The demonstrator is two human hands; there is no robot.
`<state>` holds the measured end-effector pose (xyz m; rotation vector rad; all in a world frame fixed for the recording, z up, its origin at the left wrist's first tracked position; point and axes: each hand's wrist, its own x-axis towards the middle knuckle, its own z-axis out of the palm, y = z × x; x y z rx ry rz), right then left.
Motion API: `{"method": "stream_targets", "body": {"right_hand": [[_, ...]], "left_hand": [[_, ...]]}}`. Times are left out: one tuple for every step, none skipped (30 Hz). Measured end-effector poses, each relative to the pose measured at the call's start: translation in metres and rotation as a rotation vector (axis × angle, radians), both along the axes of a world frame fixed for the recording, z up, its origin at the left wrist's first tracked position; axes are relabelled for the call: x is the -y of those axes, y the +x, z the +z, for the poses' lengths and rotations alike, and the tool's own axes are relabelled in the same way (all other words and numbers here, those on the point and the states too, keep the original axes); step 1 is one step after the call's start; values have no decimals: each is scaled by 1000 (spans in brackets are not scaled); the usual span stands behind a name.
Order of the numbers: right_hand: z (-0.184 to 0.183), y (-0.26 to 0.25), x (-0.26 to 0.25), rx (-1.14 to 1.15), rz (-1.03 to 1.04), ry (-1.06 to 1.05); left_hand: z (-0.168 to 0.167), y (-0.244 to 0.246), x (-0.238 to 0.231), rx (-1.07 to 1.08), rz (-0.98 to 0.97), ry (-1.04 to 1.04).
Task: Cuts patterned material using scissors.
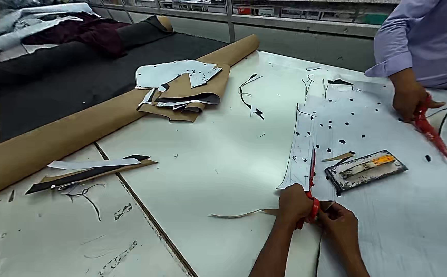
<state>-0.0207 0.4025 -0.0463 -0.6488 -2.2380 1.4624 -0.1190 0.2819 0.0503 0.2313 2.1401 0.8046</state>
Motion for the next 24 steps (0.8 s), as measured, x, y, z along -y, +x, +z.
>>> {"method": "stream_targets", "body": {"right_hand": [[1, 0, 1, 1, -1, -3], [1, 0, 1, 0, -1, 2], [2, 0, 1, 1, 0, 0], [2, 0, 1, 2, 0, 0], [2, 0, 1, 3, -1, 3], [2, 1, 1, 1, 2, -3], [2, 0, 1, -1, 5, -9], [2, 0, 1, -3, 4, -8], [2, 0, 1, 2, 3, -11], [2, 0, 1, 4, 1, -8], [2, 0, 1, 4, -1, 0], [2, 0, 1, 8, -3, 8], [1, 0, 0, 8, -1, 8], [1, 0, 0, 6, -1, 6], [1, 0, 0, 5, 1, 1], [1, -1, 0, 4, 1, 1], [0, 0, 0, 4, 1, 4], [0, 0, 0, 5, 0, 3], [-1, 0, 0, 6, -6, 6], [-1, 0, -1, 12, -9, 8], [0, 0, -1, 17, -7, 9], [0, -1, -1, 18, -6, 10], [1, 0, -1, 18, -5, 9], [1, 0, -1, 17, -8, 3]], "left_hand": [[0, 0, 0, -2, 4, -1], [0, 0, -1, -5, 10, -2], [0, 1, -1, -4, 15, -3], [0, 1, -1, -3, 18, -3], [1, 2, -2, -3, 20, -4], [1, 2, -2, -6, 21, -5], [2, 2, -2, -8, 20, -4], [1, 2, -2, -10, 20, -6], [1, 3, -2, -13, 23, -5], [1, 3, -2, -14, 26, -1], [1, 2, -2, -13, 29, 2], [1, 2, -2, -11, 31, 5], [0, 2, -2, -10, 31, 3], [-2, 2, -2, -10, 33, 0], [-3, 2, -2, -12, 34, 0], [-3, 1, -2, -9, 33, 0], [-4, 1, -2, -5, 32, 2], [-6, 1, -2, -5, 29, 2], [-6, 1, -2, -5, 23, -2], [-6, 1, -2, -7, 14, -7], [-5, 0, -2, -9, 1, -13], [-4, 0, -3, -14, -11, -21], [-2, 0, -3, -16, -24, -31], [0, -1, -4, -15, -34, -38]]}}
